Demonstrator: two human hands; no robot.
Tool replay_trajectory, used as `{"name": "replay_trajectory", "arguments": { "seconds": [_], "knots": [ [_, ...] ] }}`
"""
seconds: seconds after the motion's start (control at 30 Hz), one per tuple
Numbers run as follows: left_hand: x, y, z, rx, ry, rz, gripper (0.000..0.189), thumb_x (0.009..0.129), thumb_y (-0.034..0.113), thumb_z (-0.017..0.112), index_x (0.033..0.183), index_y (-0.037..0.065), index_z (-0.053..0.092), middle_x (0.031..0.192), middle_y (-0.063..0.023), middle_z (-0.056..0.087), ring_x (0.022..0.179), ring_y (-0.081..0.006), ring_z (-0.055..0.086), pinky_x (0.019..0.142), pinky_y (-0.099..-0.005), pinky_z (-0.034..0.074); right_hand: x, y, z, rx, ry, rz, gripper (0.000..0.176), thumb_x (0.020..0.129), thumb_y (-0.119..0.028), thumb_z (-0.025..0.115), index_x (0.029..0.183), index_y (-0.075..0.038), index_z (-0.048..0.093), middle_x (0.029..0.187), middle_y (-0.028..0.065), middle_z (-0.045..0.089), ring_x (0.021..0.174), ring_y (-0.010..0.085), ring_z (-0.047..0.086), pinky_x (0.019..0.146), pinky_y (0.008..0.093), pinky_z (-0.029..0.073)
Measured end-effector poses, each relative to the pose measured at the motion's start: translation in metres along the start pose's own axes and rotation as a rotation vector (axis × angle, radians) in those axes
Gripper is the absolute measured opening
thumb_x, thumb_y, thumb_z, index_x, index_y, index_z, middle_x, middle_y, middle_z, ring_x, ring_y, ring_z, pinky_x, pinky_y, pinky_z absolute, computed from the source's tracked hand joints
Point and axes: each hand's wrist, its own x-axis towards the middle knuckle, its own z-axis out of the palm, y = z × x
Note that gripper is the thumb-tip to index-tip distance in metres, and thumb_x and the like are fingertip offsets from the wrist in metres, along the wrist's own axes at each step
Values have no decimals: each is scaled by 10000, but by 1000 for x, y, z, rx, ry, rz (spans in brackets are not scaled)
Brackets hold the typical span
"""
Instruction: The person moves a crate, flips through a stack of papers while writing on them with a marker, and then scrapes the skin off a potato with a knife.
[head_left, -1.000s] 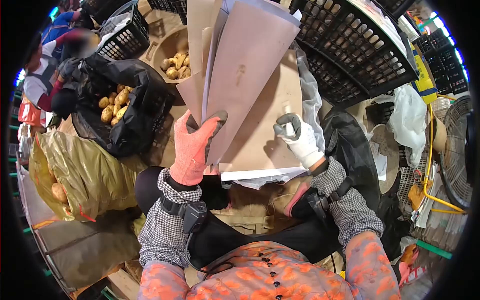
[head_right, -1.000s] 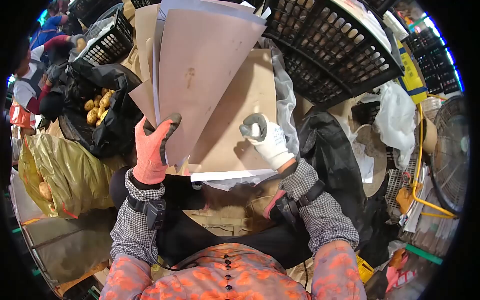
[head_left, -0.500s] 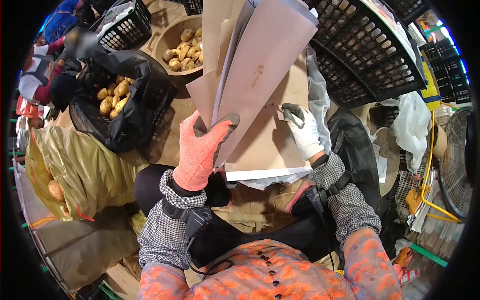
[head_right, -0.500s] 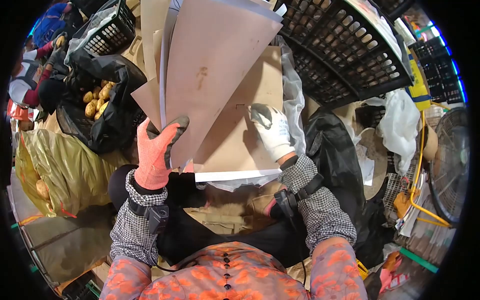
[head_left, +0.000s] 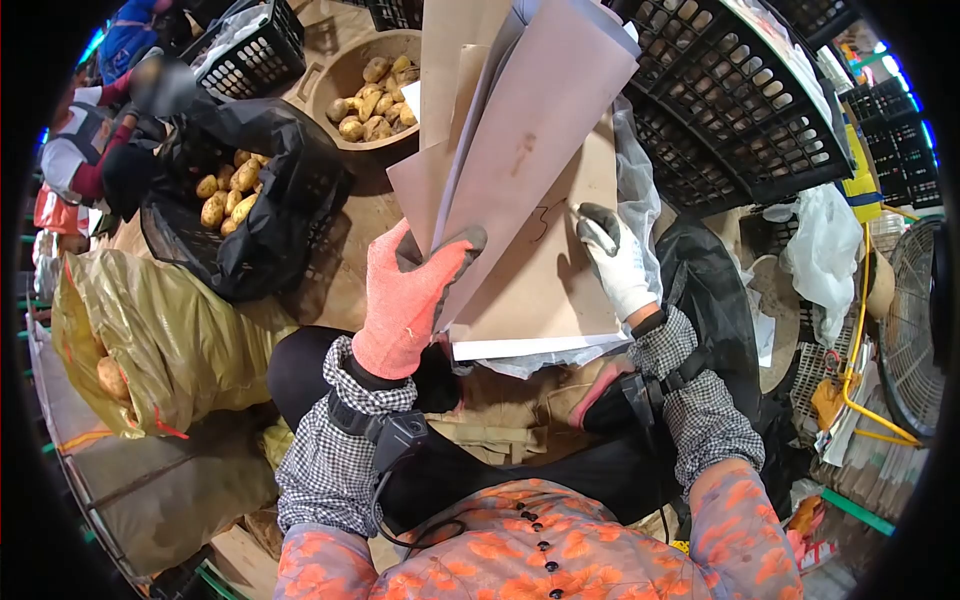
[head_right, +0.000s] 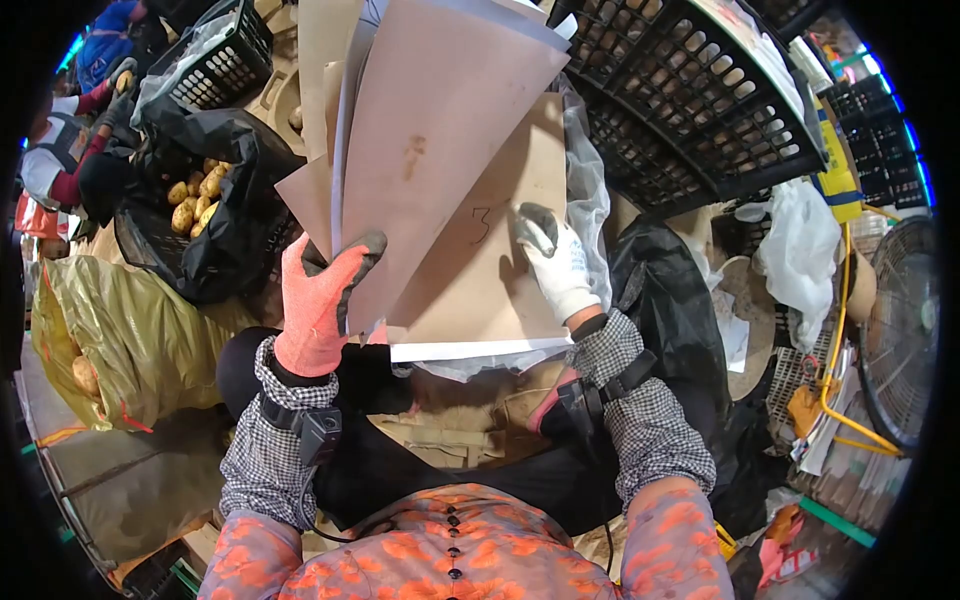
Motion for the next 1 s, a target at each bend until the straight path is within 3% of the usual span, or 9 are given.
{"name": "replay_trajectory", "arguments": {
  "seconds": [0.07, 0.13, 0.33, 0.43, 0.57, 0.63, 0.8, 0.87, 1.0],
  "knots": [
    [2, -2, -1, -30, 5, -36, 143, 786, 14, 631, 928, 12, 653, 830, -28, 583, 664, -55, 517, 589, -213, 425, -7, -10, -9, 94, -233, 224, 220, 903, -151, 557, 1060, -12, 625, 949, 57, 641, 876, 123, 581, 772, 236, 452],
    [5, -15, -6, 543, 48, 525, 165, 764, -10, 628, 922, 27, 657, 831, -35, 591, 657, -82, 540, 589, -228, 434, -7, -25, -19, 66, -254, 260, 230, 904, -158, 563, 1068, -9, 623, 949, 56, 638, 855, 118, 582, 767, 234, 453],
    [4, -17, 0, 116, -89, 177, 217, 720, -33, 619, 912, 57, 662, 902, -69, 596, 670, -151, 579, 601, -252, 451, -17, -22, -22, 165, -311, 121, 300, 922, -179, 568, 1175, -19, 586, 925, 16, 619, 787, 88, 568, 735, 219, 460],
    [8, -19, 0, 489, -19, 450, 202, 741, -38, 610, 915, 51, 661, 839, -55, 598, 666, -114, 562, 596, -221, 439, -29, -42, -28, 382, -326, 326, 327, 924, -161, 561, 1222, -28, 562, 886, -9, 589, 762, 62, 558, 686, 190, 455],
    [7, -11, 4, 282, -94, 316, 211, 761, -31, 619, 940, 66, 675, 870, -59, 601, 670, -107, 557, 605, -218, 444, -56, -38, -18, -267, -384, -440, 448, 745, -158, 701, 1156, -38, 568, 875, 69, 597, 834, 253, 600, 814, 360, 482],
    [5, -18, 16, 31, -26, 95, 226, 790, -17, 622, 975, 94, 687, 884, -56, 596, 660, -120, 555, 615, -222, 449, -70, -58, -12, -452, -470, -525, 577, 692, -298, 708, 1213, -140, 518, 1069, 89, 571, 1058, 256, 526, 991, 460, 340],
    [6, -23, 21, 518, 60, 543, 222, 805, 49, 660, 1026, 50, 673, 844, -24, 577, 690, -74, 543, 637, -207, 444, -74, -52, -6, -580, -442, -560, 764, 631, -287, 752, 1313, -113, 456, 1137, 118, 515, 1130, 290, 467, 1009, 470, 313],
    [6, -11, 19, -60, -71, 12, 246, 804, 75, 681, 1042, 18, 660, 895, -29, 594, 735, -68, 561, 671, -226, 457, -72, -50, -9, -594, -462, -532, 774, 628, -280, 753, 1321, -114, 449, 1144, 121, 508, 1138, 292, 460, 1010, 465, 309],
    [8, -18, 23, -200, -56, -52, 250, 820, 75, 669, 1059, 5, 649, 895, -35, 617, 744, -67, 565, 677, -225, 458, -72, -39, -9, -645, -450, -514, 802, 616, -243, 757, 1337, -116, 428, 1154, 127, 493, 1152, 301, 446, 1010, 462, 305]
  ]
}}
